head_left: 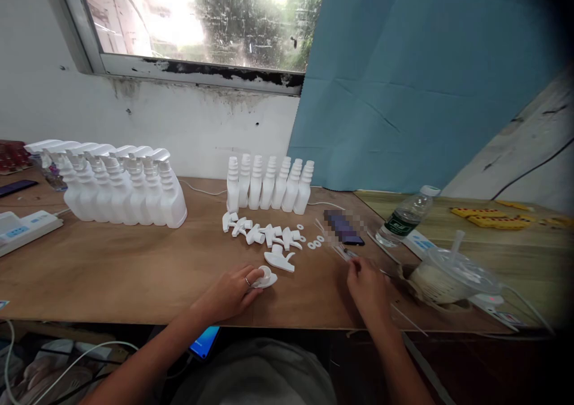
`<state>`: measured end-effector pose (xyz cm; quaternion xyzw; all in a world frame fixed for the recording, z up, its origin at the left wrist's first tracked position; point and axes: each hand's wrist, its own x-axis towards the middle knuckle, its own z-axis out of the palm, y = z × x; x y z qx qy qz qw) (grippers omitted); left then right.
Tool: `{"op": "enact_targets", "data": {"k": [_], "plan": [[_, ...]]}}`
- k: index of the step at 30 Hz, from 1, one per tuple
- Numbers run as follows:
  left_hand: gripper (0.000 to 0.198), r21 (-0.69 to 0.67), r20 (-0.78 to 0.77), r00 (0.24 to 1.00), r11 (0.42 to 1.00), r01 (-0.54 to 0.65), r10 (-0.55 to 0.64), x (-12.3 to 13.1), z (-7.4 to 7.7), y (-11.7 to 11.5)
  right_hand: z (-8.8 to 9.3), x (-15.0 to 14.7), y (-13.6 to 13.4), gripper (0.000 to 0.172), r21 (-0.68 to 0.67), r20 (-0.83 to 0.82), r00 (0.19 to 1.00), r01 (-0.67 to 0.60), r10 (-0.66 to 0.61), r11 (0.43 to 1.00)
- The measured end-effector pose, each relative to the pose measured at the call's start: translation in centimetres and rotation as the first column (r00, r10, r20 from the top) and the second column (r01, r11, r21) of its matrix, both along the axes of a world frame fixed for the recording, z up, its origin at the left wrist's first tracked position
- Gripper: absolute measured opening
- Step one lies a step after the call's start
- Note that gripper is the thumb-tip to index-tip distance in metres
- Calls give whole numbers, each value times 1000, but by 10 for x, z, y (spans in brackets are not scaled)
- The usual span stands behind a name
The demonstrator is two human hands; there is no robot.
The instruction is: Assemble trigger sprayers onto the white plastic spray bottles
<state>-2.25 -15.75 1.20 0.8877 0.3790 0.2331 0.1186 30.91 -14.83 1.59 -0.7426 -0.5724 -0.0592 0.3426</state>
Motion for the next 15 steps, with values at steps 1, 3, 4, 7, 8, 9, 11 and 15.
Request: {"op": "enact_targets", "data": {"k": [1,3,4,7,8,9,11,15], "plan": [[27,-10,4,1000,1000,-1,2,0,0,0,7,-5,0,14,95,-192,979,-55,73,994],[27,-24,15,1000,1000,-1,2,0,1,-1,24,-21,1,19,301,-563,767,-158,308,941],[28,-32,24,1000,999,-4,5,-1,1,-1,33,-32,2,24,387,-683,594,-200,425,900],[37,-70,69,997,997,-24,29,-1,3,-2,56,-71,3,24,486,-822,111,-375,559,789],[39,-81,77,997,996,-24,31,-1,3,-2,61,-85,5,24,510,-831,-9,-412,556,755],[39,-87,76,997,996,-21,27,-1,4,-2,64,-98,6,27,535,-830,-116,-447,546,717],[36,-90,60,998,996,-5,10,-1,5,-2,65,-122,10,32,575,-814,-275,-511,512,639],[36,-66,48,999,998,15,-12,0,6,-2,51,-153,17,32,597,-801,-386,-581,459,553]]}}
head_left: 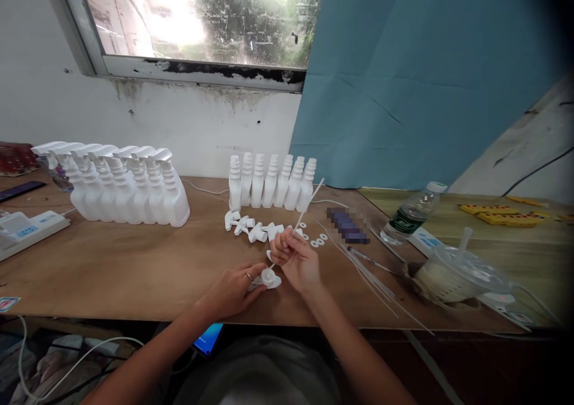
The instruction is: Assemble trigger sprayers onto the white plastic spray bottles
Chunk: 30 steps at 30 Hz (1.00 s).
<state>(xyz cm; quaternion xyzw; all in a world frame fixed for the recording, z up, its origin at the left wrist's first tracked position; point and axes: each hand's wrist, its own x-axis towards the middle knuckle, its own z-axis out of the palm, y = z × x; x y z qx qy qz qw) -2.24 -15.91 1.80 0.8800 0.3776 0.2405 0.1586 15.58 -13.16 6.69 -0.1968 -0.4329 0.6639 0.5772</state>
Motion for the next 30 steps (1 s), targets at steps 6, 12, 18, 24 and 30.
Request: {"op": "enact_targets", "data": {"k": [6,12,18,24,30], "plan": [[36,24,13,1000,1000,15,-15,1,1,0,-16,-12,3,47,-7,-34,999,40,-40,999],[38,5,8,1000,1000,12,-12,0,1,1,-17,-20,1,52,142,15,999,35,-38,989],[36,13,45,998,999,42,-42,0,4,0,-19,-23,4,52,139,57,998,-6,-2,990],[24,27,-8,1000,1000,4,-4,0,0,1,-20,-25,2,54,106,84,995,-62,53,993],[26,-7,-10,1000,1000,22,-22,-1,-1,1,-23,-25,-1,58,54,56,998,-31,28,998]]}}
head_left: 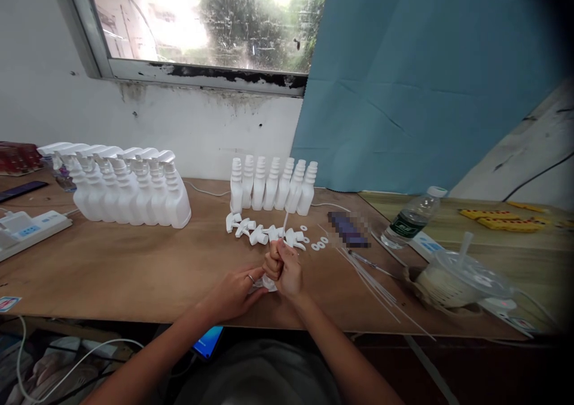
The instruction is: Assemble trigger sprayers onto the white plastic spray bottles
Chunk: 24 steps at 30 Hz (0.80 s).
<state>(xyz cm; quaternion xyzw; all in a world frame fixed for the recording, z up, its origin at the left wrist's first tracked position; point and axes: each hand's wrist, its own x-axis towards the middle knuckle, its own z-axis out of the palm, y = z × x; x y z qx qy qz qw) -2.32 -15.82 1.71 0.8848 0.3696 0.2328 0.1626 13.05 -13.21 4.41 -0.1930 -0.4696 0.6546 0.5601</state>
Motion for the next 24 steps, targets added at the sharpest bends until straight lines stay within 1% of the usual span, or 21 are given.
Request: {"op": "enact_targets", "data": {"k": [3,5,10,12,14,15,16,17,18,19,20,21,22,23,24], "plan": [[24,-17,13,1000,1000,-3,3,0,-3,1,-2,0,0,59,-61,-5,1000,30,-31,998],[22,-29,28,1000,1000,-3,4,1,-6,2,-3,-1,1,60,-86,25,999,34,-32,996],[20,-86,59,998,996,-18,23,2,-9,3,-10,-8,4,55,-84,116,993,9,1,996],[20,-122,88,996,992,-12,23,1,-7,1,-11,-8,4,53,-55,140,990,1,7,998],[19,-147,126,992,989,5,14,-1,-4,1,-10,-3,2,49,-24,162,986,-30,33,999],[19,-167,156,988,986,13,13,-2,-2,1,-7,3,0,43,3,177,983,-41,40,999],[20,-200,198,980,980,18,22,-3,0,2,-4,11,-3,32,60,203,979,-27,14,998],[22,-248,255,966,969,21,44,-4,3,3,0,20,-6,22,151,243,969,16,-53,988],[23,-309,325,942,951,24,81,-4,6,6,4,30,-11,30,275,296,942,74,-158,959],[24,-379,403,906,925,36,130,-3,10,9,9,41,-15,48,434,352,884,137,-308,890],[27,-449,476,860,892,59,183,-1,14,12,13,51,-20,63,580,416,793,144,-444,802],[30,-507,532,815,857,91,228,3,19,15,17,60,-24,71,706,477,683,77,-553,704],[33,-552,572,776,824,127,264,7,25,18,20,67,-27,74,791,518,567,-33,-641,611],[36,-583,598,750,796,164,284,12,32,21,22,73,-29,74,836,534,459,-163,-710,523],[38,-597,610,740,778,195,282,17,39,23,23,77,-29,72,857,514,380,-275,-769,436]]}}
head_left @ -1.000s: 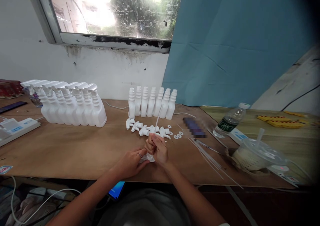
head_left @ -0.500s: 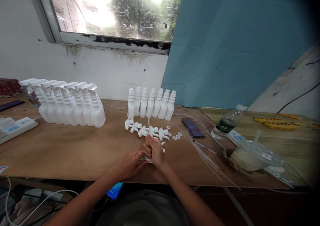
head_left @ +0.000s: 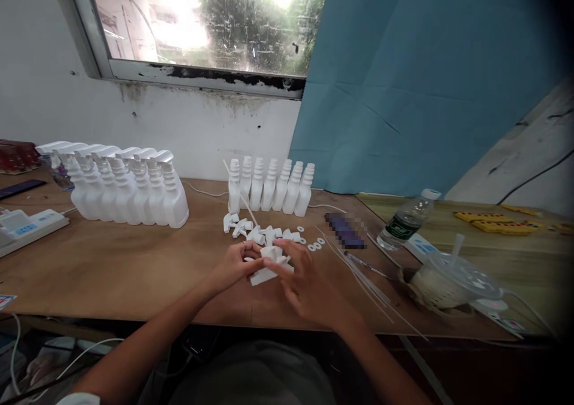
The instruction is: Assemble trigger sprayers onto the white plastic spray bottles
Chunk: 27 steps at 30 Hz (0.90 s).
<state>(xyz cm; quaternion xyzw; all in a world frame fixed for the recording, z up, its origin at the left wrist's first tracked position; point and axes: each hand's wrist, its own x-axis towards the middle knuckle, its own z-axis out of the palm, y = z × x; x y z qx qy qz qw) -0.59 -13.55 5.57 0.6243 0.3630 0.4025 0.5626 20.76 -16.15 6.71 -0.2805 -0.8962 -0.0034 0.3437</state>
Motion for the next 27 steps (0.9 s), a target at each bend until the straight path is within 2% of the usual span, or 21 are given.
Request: {"op": "enact_targets", "data": {"k": [2,4,5,6,7,8,9,10,12,13,14,16,19,22,25,27], "plan": [[38,36,-37,993,993,116,-114,8,15,5,1,6,3,68,182,107,994,-6,-13,983],[37,112,-150,954,954,279,-261,11,29,15,2,13,8,63,288,35,999,24,-35,957],[37,162,-204,947,945,285,-250,11,36,24,3,16,10,59,305,-36,998,56,-48,951],[37,216,-239,955,950,228,-175,8,42,36,4,20,10,55,298,-118,991,101,-69,949],[36,290,-229,973,954,69,-1,4,47,52,6,23,10,51,264,-209,973,155,-101,952],[34,388,-181,936,896,-213,301,-1,51,70,9,25,9,47,209,-315,938,215,-143,954],[33,426,-141,871,823,-375,470,-7,54,89,12,27,8,44,135,-442,878,268,-184,954],[36,447,-112,810,757,-476,576,-13,57,110,17,28,5,44,44,-575,789,294,-216,955],[48,464,-88,685,638,-615,724,-24,60,149,29,27,1,46,-119,-806,543,241,-235,963],[56,467,-93,643,603,-646,760,-28,61,166,36,27,0,46,-157,-882,419,174,-217,972],[62,473,-103,616,583,-660,781,-30,61,181,44,27,-2,42,-162,-930,318,98,-185,982],[66,492,-132,599,577,-652,790,-31,61,199,58,27,-3,30,-124,-971,212,-30,-115,992],[50,552,-160,618,589,-591,770,-27,60,199,69,31,-4,20,-72,-985,168,-132,-49,989],[47,644,-151,643,568,-513,751,-23,61,171,69,31,-6,18,-77,-983,178,-134,-52,988],[52,766,-140,659,502,-401,739,-22,63,132,65,27,-7,20,-94,-980,186,-114,-72,989],[51,865,-124,672,411,-287,730,-23,64,111,64,24,-6,20,-94,-981,183,-127,-69,987]]}}
